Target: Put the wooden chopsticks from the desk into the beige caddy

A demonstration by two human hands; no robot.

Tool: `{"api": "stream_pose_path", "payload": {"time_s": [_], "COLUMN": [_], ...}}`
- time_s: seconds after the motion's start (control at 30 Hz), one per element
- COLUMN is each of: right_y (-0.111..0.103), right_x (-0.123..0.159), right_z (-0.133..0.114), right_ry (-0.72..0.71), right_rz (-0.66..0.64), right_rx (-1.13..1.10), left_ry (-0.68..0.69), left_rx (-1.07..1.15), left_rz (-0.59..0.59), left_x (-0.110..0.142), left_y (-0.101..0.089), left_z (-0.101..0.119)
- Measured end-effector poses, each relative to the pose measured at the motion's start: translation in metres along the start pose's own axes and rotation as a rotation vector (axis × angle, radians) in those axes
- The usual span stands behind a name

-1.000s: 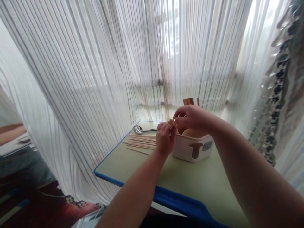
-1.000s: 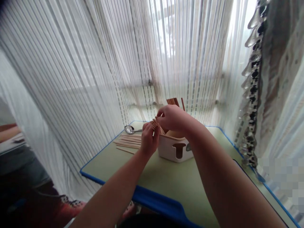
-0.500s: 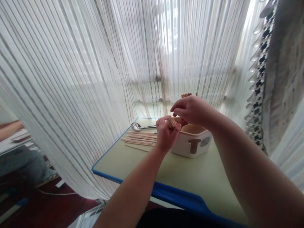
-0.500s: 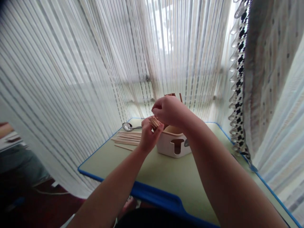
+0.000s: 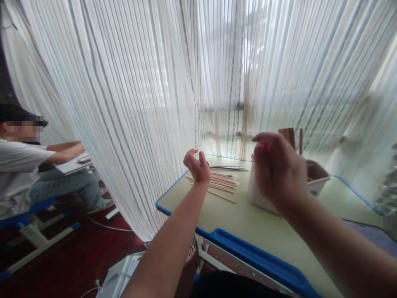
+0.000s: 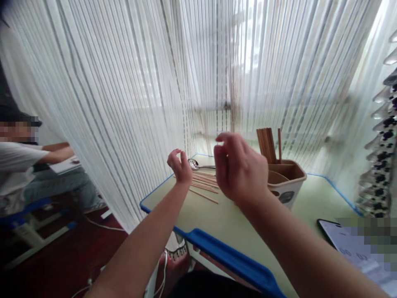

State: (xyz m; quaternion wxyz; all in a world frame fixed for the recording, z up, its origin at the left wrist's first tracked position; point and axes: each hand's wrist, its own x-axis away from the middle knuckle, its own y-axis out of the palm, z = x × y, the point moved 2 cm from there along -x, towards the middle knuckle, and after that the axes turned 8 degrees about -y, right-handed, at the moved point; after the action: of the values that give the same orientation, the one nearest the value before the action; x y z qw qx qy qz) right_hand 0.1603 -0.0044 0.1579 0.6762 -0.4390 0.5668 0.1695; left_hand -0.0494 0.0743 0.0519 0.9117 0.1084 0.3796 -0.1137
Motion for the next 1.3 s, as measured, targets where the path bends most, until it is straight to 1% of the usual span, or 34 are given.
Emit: {"api": "stream_pose_path", "payload": {"time_s": [0.03, 0.07, 0.1, 0.13, 0.2, 0.23, 0.27, 0.3, 0.37, 0.4, 0.5, 0.57, 0.63, 0.7, 0.77, 0.87, 0.93, 1.0, 1.07, 1.13, 1.23, 1.27, 1.3], "right_y": [0.015, 0.032, 0.049, 0.066, 0.094, 0.105, 0.113, 0.118, 0.123, 0.124, 0.122, 0.116, 0.105, 0.09, 0.071, 0.049, 0.042, 0.042, 0.045, 0.047, 0.045, 0.042, 0.037], "right_x": [0.009, 0.019, 0.031, 0.045, 0.071, 0.083, 0.092, 0.099, 0.106, 0.106, 0.103, 0.097, 0.088, 0.077, 0.067, 0.059, 0.06, 0.062, 0.063, 0.061, 0.054, 0.051, 0.049], "right_z": [-0.006, -0.011, -0.013, -0.013, -0.009, -0.005, -0.001, 0.002, 0.007, 0.008, 0.008, 0.007, 0.007, 0.008, 0.011, 0.02, 0.027, 0.033, 0.036, 0.035, 0.03, 0.029, 0.03], "right_ry": [-0.039, -0.077, -0.104, -0.098, -0.037, -0.014, 0.01, 0.032, 0.048, 0.049, 0.051, 0.077, 0.109, 0.111, 0.091, 0.074, 0.068, 0.105, 0.187, 0.228, 0.165, 0.139, 0.124], "right_rz": [-0.128, -0.253, -0.413, -0.559, -0.784, -0.893, -0.965, -0.997, -1.025, -1.02, -0.958, -0.868, -0.748, -0.585, -0.367, -0.017, 0.181, 0.302, 0.333, 0.303, 0.217, 0.212, 0.236], "right_rx": [0.008, 0.031, 0.047, 0.07, 0.117, 0.123, 0.121, 0.124, 0.125, 0.13, 0.155, 0.178, 0.186, 0.143, 0.061, -0.036, -0.085, -0.204, -0.372, -0.473, -0.448, -0.439, -0.441], "left_ry": [0.018, 0.002, -0.045, -0.069, -0.091, -0.072, -0.043, -0.013, 0.031, 0.039, 0.043, 0.077, 0.145, 0.224, 0.298, 0.412, 0.478, 0.514, 0.534, 0.547, 0.547, 0.542, 0.535], "left_rx": [-0.074, -0.149, -0.207, -0.252, -0.309, -0.323, -0.329, -0.328, -0.314, -0.306, -0.25, -0.17, -0.091, -0.06, -0.077, -0.118, -0.136, -0.157, -0.177, -0.186, -0.188, -0.188, -0.187], "left_rz": [-0.024, -0.061, -0.045, -0.044, -0.076, -0.121, -0.178, -0.235, -0.321, -0.342, -0.357, -0.377, -0.401, -0.413, -0.425, -0.515, -0.565, -0.573, -0.577, -0.595, -0.616, -0.616, -0.611], "left_x": [-0.006, -0.01, -0.012, -0.011, -0.005, -0.001, 0.004, 0.008, 0.014, 0.016, 0.016, 0.016, 0.017, 0.019, 0.022, 0.029, 0.034, 0.039, 0.043, 0.045, 0.045, 0.045, 0.045], "left_y": [-0.003, -0.005, -0.007, -0.008, -0.007, -0.005, -0.003, 0.0, 0.005, 0.006, 0.006, 0.003, -0.002, -0.007, -0.01, -0.012, -0.011, -0.01, -0.009, -0.008, -0.007, -0.007, -0.006], "left_z": [-0.018, -0.034, -0.048, -0.059, -0.069, -0.069, -0.067, -0.065, -0.06, -0.057, -0.051, -0.045, -0.038, -0.03, -0.025, -0.019, -0.016, -0.013, -0.01, -0.008, -0.008, -0.009, -0.009]}}
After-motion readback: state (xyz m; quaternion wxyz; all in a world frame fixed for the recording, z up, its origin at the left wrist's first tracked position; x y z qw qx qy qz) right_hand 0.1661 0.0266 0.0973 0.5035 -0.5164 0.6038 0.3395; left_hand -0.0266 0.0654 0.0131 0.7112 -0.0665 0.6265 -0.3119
